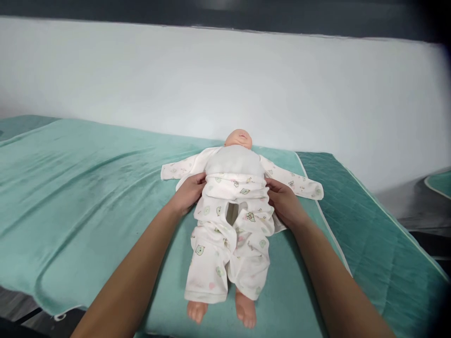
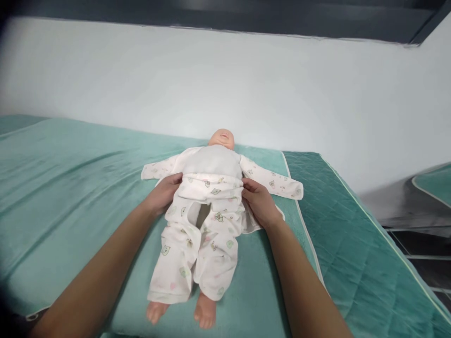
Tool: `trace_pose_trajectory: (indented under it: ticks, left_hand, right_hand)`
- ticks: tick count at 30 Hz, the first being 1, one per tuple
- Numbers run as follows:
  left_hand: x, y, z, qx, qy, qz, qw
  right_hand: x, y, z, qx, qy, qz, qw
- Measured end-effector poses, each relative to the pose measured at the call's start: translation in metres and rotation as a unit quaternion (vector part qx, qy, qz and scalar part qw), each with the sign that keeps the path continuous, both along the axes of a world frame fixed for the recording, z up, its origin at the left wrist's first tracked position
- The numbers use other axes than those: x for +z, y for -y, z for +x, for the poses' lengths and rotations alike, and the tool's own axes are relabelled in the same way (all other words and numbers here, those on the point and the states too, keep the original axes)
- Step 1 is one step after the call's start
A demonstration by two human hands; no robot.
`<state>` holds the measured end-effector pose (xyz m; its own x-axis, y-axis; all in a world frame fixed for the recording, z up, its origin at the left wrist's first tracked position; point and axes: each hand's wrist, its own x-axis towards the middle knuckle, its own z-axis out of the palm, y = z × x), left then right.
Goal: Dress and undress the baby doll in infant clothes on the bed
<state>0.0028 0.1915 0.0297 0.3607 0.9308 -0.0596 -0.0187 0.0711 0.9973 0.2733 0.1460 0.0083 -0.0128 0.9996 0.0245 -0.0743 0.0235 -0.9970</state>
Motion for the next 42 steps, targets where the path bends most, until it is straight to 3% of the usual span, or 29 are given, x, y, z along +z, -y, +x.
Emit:
trace_pose_trajectory:
  ticks: [5, 8, 11, 14, 18, 22, 26, 32, 36, 40, 42]
  left_hand:
    - [0.002, 0.003, -0.011, 0.089, -0.043, 0.027, 0.995]
    - [0.001, 0.004, -0.012, 0.163, -0.004, 0.119, 0.979]
    - [0.004, 0.009, -0.008, 0.168, -0.041, 0.205, 0.963]
    - [0.009, 0.013, -0.003, 0.129, -0.115, 0.304, 0.937]
    - [0.013, 0.012, -0.002, 0.094, -0.167, 0.381, 0.904]
    - [0.015, 0.006, -0.003, 0.033, -0.177, 0.39, 0.903]
    - [0.016, 0.001, -0.003, -0.003, -0.189, 0.377, 0.907]
    - [0.022, -0.006, -0.001, -0.057, -0.2, 0.335, 0.919]
    - [0.033, -0.012, -0.002, -0.06, -0.244, 0.296, 0.922]
    - [0.046, -0.032, 0.0, -0.052, -0.282, 0.278, 0.917]
    - [0.048, -0.045, 0.004, -0.046, -0.276, 0.273, 0.92]
  right_hand:
    - [-0.002, 0.008, 0.004, -0.046, 0.146, 0.05, 0.987]
    - [0.002, 0.016, 0.0, -0.159, 0.186, 0.117, 0.962]
    - [0.007, 0.021, -0.008, -0.217, 0.185, 0.186, 0.94]
    - [0.009, 0.021, -0.013, -0.172, 0.192, 0.213, 0.942]
    - [0.012, 0.015, -0.014, -0.147, 0.249, 0.27, 0.918]
    - [0.02, 0.008, -0.014, -0.107, 0.308, 0.301, 0.896]
    - [0.027, 0.003, -0.012, -0.077, 0.38, 0.289, 0.875]
    - [0.037, -0.001, -0.012, 0.001, 0.408, 0.313, 0.858]
    - [0.044, -0.007, -0.02, 0.001, 0.357, 0.283, 0.89]
    - [0.047, -0.027, -0.024, -0.064, 0.322, 0.169, 0.929]
    - [0.047, -0.041, -0.023, -0.064, 0.28, 0.11, 0.951]
